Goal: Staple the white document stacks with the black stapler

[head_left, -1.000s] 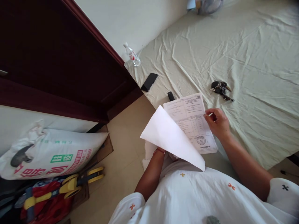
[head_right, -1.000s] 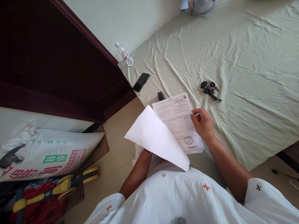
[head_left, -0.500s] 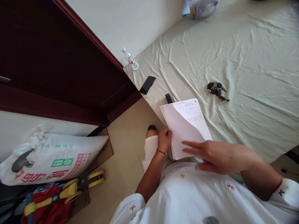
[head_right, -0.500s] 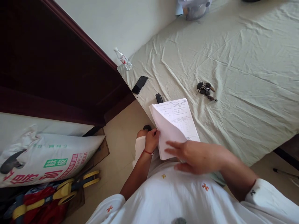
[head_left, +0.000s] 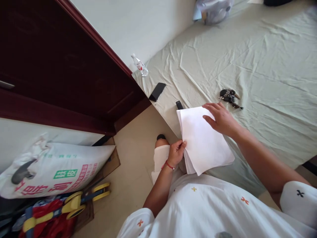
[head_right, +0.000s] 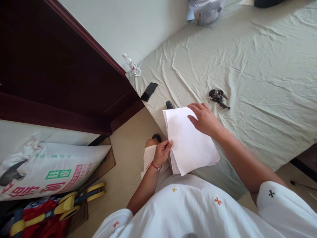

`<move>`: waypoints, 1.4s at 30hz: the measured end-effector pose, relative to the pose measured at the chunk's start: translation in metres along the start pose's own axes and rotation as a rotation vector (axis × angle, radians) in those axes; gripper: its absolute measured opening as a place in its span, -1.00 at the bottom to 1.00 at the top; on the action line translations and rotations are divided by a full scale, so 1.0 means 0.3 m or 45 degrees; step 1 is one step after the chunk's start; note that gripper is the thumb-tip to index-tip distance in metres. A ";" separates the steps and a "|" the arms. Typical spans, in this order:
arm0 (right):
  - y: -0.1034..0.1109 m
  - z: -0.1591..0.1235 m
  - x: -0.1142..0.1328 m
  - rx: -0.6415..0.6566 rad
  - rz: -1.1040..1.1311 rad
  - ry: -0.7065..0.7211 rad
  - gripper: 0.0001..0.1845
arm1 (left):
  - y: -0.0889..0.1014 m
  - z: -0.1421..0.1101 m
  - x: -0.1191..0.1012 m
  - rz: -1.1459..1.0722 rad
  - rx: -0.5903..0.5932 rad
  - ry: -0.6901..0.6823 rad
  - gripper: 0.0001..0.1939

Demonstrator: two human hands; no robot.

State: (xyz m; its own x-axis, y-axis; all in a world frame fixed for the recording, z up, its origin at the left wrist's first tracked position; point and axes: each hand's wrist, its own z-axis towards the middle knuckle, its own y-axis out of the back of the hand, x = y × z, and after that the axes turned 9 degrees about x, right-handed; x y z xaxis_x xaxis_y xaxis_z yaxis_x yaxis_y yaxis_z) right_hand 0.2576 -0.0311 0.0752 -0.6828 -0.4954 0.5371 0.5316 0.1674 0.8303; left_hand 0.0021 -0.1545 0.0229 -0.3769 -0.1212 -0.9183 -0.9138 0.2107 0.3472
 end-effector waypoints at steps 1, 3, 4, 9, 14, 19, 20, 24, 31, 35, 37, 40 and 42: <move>0.003 0.036 0.005 -0.027 -0.012 0.086 -0.46 | -0.002 -0.002 -0.006 0.014 0.012 -0.020 -0.41; -0.001 0.107 0.001 0.016 0.002 0.237 -0.45 | -0.004 -0.007 -0.018 0.081 0.031 -0.086 -0.40; -0.006 0.138 -0.006 0.064 0.030 0.296 -0.45 | -0.004 -0.010 -0.023 0.117 0.044 -0.122 -0.41; -0.011 0.232 -0.054 0.366 0.256 0.459 -0.46 | 0.002 -0.021 -0.024 0.163 0.145 -0.189 -0.41; 0.016 0.233 -0.052 0.486 0.318 0.255 -0.49 | -0.002 -0.001 0.028 -0.010 0.103 -0.012 -0.39; 0.029 0.227 -0.022 0.423 0.062 0.207 -0.54 | -0.003 0.056 0.035 -0.070 0.031 0.111 -0.49; 0.032 0.229 -0.015 0.434 0.008 0.185 -0.55 | 0.000 0.073 0.025 -0.072 0.002 0.105 -0.54; 0.031 0.241 0.016 0.528 -0.147 0.131 -0.58 | 0.018 0.164 -0.035 -0.014 -0.208 0.022 -0.65; -0.015 0.248 0.030 0.607 -0.226 0.124 -0.60 | 0.039 0.312 -0.080 -0.035 -0.398 -0.076 -0.58; -0.033 0.233 0.017 0.530 -0.143 0.135 -0.63 | 0.021 0.325 -0.069 -0.321 -0.386 -0.021 -0.44; -0.045 0.224 0.009 0.507 -0.077 0.182 -0.62 | 0.010 0.320 -0.066 -0.460 -0.387 0.018 -0.38; -0.070 0.219 -0.008 0.468 0.022 0.261 -0.58 | -0.002 0.318 -0.063 -0.574 -0.386 0.012 -0.34; -0.091 0.223 -0.023 0.414 0.076 0.274 -0.57 | -0.005 0.324 -0.058 -0.631 -0.370 -0.006 -0.34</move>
State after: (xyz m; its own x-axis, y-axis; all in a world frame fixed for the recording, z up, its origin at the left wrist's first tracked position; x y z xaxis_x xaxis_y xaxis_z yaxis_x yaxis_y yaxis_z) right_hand 0.2142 0.0248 0.0587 -0.5163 -0.6382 0.5711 0.3570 0.4458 0.8209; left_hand 0.0248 -0.0584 0.0197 0.1074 -0.1327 -0.9853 -0.9854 -0.1457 -0.0878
